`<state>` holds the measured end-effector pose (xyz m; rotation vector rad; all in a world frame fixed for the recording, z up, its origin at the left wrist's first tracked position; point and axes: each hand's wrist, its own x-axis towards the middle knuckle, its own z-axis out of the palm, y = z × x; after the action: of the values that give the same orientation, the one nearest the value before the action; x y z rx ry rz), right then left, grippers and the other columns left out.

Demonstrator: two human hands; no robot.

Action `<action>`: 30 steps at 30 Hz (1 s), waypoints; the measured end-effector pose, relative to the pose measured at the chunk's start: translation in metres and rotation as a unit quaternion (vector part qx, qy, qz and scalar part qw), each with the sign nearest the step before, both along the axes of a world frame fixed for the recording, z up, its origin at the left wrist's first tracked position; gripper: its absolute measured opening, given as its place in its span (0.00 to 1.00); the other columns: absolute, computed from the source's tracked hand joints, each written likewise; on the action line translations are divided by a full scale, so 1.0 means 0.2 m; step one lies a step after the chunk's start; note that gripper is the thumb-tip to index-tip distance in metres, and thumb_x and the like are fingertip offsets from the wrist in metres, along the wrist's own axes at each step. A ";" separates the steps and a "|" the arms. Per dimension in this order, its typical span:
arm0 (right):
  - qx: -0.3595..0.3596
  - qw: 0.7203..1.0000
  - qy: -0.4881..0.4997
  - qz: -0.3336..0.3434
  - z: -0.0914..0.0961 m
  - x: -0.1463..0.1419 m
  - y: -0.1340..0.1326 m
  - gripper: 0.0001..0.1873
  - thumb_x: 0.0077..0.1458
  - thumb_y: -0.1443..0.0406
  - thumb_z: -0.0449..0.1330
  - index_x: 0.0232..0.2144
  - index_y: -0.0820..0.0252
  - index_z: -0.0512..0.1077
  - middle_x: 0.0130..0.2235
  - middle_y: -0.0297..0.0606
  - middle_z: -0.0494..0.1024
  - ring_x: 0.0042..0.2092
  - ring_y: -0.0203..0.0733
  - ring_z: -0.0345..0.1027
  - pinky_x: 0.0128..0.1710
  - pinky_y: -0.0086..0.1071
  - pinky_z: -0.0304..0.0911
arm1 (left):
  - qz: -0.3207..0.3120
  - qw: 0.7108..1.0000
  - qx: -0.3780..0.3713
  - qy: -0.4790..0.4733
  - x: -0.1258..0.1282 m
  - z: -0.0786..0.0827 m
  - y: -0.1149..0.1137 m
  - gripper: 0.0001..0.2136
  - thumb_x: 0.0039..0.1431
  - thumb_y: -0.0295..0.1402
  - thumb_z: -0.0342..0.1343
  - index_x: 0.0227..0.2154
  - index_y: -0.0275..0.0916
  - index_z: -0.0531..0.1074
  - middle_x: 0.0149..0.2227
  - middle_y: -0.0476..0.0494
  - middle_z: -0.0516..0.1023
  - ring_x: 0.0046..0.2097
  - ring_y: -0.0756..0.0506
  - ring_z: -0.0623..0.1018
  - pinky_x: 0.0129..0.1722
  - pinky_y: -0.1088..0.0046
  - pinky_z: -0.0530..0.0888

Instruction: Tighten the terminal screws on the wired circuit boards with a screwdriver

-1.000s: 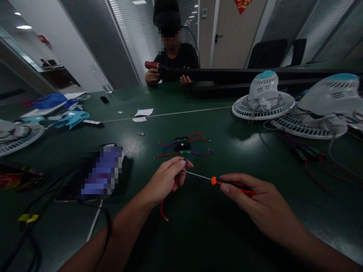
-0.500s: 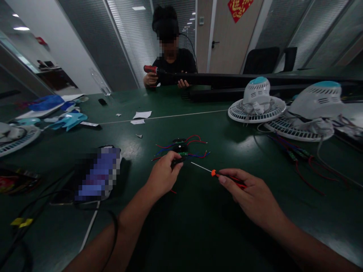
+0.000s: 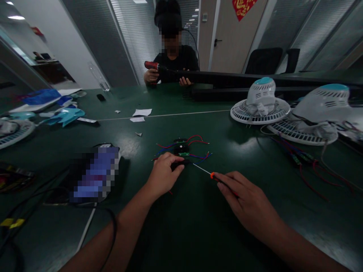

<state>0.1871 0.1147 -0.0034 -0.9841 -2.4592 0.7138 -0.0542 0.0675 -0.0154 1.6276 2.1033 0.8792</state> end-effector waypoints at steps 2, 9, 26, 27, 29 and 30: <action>0.006 1.000 -0.012 0.003 -0.01 0.00 0.00 0.19 0.63 0.62 0.50 0.51 0.56 0.75 0.43 0.44 0.76 0.38 0.46 0.75 0.40 0.45 0.72 | 0.006 1.000 -0.003 -0.013 0.00 0.01 0.00 0.12 0.55 0.34 0.55 0.41 0.42 0.77 0.41 0.42 0.75 0.42 0.42 0.73 0.41 0.63 0.68; 0.007 1.000 -0.012 0.003 -0.02 -0.01 0.00 0.18 0.63 0.63 0.51 0.51 0.56 0.74 0.44 0.44 0.76 0.39 0.46 0.75 0.41 0.45 0.71 | 0.053 0.994 0.030 -0.086 0.00 0.02 -0.01 0.12 0.53 0.35 0.58 0.40 0.40 0.78 0.40 0.42 0.76 0.37 0.45 0.73 0.36 0.67 0.69; -0.155 0.948 0.187 -0.205 0.07 0.03 0.10 0.22 0.64 0.55 0.49 0.54 0.60 0.68 0.36 0.41 0.78 0.28 0.40 0.71 0.22 0.34 0.66 | -0.130 0.956 0.213 0.153 0.16 0.02 -0.10 0.04 0.58 0.30 0.54 0.30 0.37 0.73 0.34 0.43 0.75 0.37 0.46 0.73 0.37 0.66 0.70; -0.167 0.940 0.200 -0.218 0.07 0.04 0.13 0.22 0.65 0.56 0.49 0.54 0.60 0.67 0.36 0.40 0.77 0.28 0.39 0.71 0.23 0.33 0.67 | -0.176 0.954 0.187 0.155 0.18 0.02 -0.12 0.06 0.59 0.31 0.54 0.30 0.36 0.73 0.33 0.43 0.75 0.35 0.46 0.73 0.35 0.67 0.69; -0.173 0.928 0.223 -0.245 0.09 0.09 0.19 0.19 0.65 0.59 0.50 0.56 0.59 0.66 0.40 0.40 0.77 0.33 0.39 0.73 0.30 0.35 0.70 | -0.233 0.949 0.140 0.161 0.22 0.02 -0.14 0.07 0.59 0.33 0.53 0.29 0.37 0.73 0.32 0.44 0.74 0.34 0.46 0.72 0.34 0.67 0.68; -0.168 0.923 0.230 -0.258 0.09 0.12 0.24 0.19 0.65 0.59 0.53 0.55 0.59 0.66 0.44 0.40 0.77 0.36 0.40 0.74 0.33 0.38 0.71 | -0.248 0.948 0.126 0.156 0.24 0.02 -0.14 0.07 0.59 0.33 0.53 0.31 0.36 0.74 0.34 0.43 0.75 0.36 0.46 0.72 0.36 0.66 0.68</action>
<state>0.2117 0.1620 0.0153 -1.3369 -1.6052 1.0487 -0.0069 0.0394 -0.0118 2.4242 1.6653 0.7773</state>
